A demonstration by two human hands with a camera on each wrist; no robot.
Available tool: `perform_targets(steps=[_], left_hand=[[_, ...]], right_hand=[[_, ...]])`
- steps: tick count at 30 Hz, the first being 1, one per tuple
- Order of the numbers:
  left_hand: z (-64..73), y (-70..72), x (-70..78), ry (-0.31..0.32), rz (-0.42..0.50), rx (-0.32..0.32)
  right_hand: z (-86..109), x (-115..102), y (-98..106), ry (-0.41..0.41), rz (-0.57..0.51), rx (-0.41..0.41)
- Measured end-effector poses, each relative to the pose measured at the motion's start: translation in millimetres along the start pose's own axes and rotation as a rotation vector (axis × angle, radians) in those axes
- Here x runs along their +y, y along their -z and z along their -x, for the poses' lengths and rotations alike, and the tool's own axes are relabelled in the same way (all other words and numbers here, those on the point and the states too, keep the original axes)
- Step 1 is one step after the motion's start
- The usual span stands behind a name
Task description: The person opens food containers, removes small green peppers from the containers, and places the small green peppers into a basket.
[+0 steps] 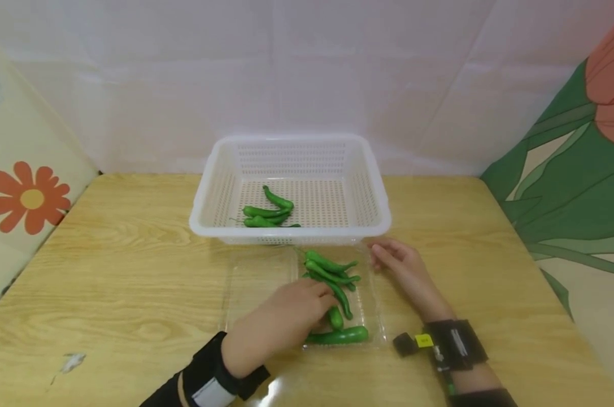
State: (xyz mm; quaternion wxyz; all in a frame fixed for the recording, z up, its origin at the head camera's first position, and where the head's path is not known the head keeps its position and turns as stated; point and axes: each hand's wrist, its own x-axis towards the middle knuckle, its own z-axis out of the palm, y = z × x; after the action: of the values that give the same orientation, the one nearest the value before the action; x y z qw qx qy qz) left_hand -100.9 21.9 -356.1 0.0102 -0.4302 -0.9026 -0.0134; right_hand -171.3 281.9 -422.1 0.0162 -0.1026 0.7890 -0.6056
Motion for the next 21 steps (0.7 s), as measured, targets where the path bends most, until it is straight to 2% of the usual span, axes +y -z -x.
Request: perform_targets(steps=[4, 11, 16, 21], left_hand=[[-2.0, -4.6, 4.5, 0.011, -0.055, -0.009], [-2.7, -11.9, 9.7, 0.038, -0.135, 0.056], [-3.3, -13.1, 11.3, 0.038, -0.169, 0.064], [-4.6, -15.1, 12.6, 0.051, -0.195, 0.079]], right_hand=[[0.9, -1, -1, 0.005, -0.008, 0.001], [0.8, -1, -2, 0.031, -0.022, 0.003], [1.8, -2, -1, 0.040, -0.044, 0.002], [1.8, 0, -1, 0.022, -0.020, 0.002]])
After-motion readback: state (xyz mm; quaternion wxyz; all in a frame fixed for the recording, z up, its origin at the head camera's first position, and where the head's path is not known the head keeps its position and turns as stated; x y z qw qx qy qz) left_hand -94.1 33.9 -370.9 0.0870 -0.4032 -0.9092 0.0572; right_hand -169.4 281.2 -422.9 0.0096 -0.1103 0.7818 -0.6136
